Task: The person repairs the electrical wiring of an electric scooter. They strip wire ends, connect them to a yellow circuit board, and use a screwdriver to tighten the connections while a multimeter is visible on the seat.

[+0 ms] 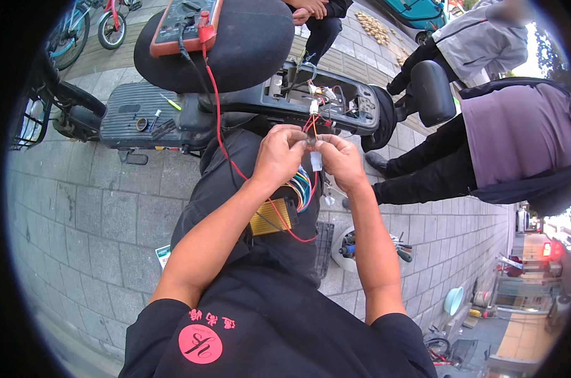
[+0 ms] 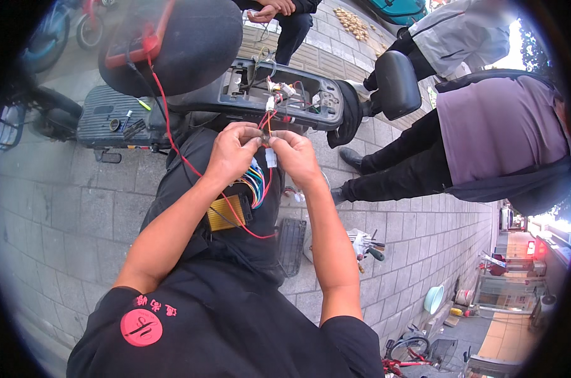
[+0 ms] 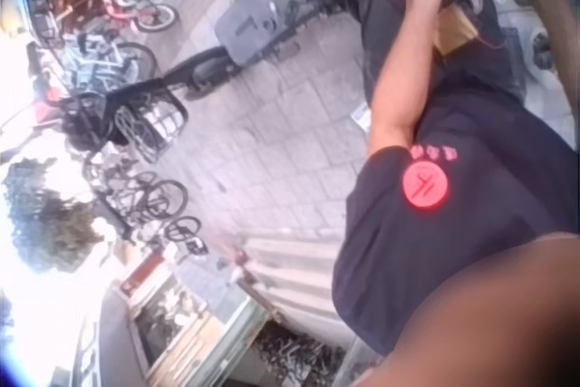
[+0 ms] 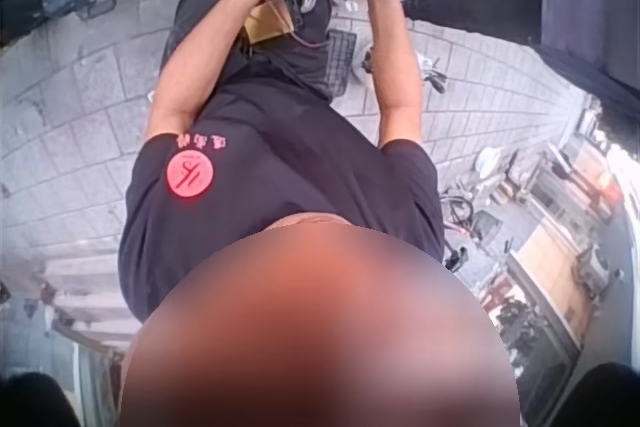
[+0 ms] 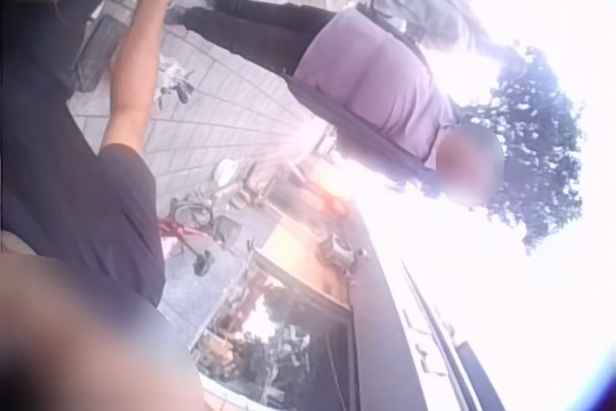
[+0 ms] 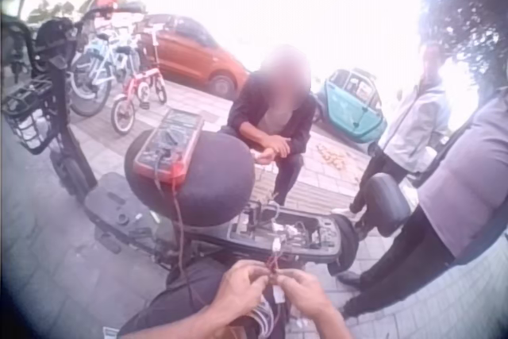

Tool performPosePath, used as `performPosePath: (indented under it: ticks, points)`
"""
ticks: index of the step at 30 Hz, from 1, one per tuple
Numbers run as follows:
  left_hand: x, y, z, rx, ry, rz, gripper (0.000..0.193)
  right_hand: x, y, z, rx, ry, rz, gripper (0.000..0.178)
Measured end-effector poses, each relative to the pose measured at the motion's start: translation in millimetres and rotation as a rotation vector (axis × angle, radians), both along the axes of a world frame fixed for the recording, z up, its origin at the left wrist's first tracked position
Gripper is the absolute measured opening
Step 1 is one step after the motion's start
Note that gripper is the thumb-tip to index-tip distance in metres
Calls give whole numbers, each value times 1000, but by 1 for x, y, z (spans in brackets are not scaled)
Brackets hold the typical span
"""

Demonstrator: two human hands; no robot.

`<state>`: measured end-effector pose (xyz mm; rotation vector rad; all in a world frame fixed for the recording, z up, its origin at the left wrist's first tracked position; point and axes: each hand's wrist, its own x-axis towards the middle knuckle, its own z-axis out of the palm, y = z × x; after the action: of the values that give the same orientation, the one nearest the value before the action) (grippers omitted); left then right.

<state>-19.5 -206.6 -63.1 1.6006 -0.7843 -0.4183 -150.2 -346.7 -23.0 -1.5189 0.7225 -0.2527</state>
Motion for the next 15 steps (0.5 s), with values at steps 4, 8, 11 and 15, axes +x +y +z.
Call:
performPosePath:
  ticks: [4,8,11,15]
  points:
    - [7,-4,-4,25,-51,-15,20,-2,-9,-1,117,-37,82,25]
    - [17,2,24,177,145,-230,25,-2,-11,2,192,-45,95,26]
    - [15,-3,19,43,680,-275,31,-3,-11,-1,213,-72,114,28]
    - [12,-3,32,28,914,-219,25,-4,-13,-1,204,-116,151,29]
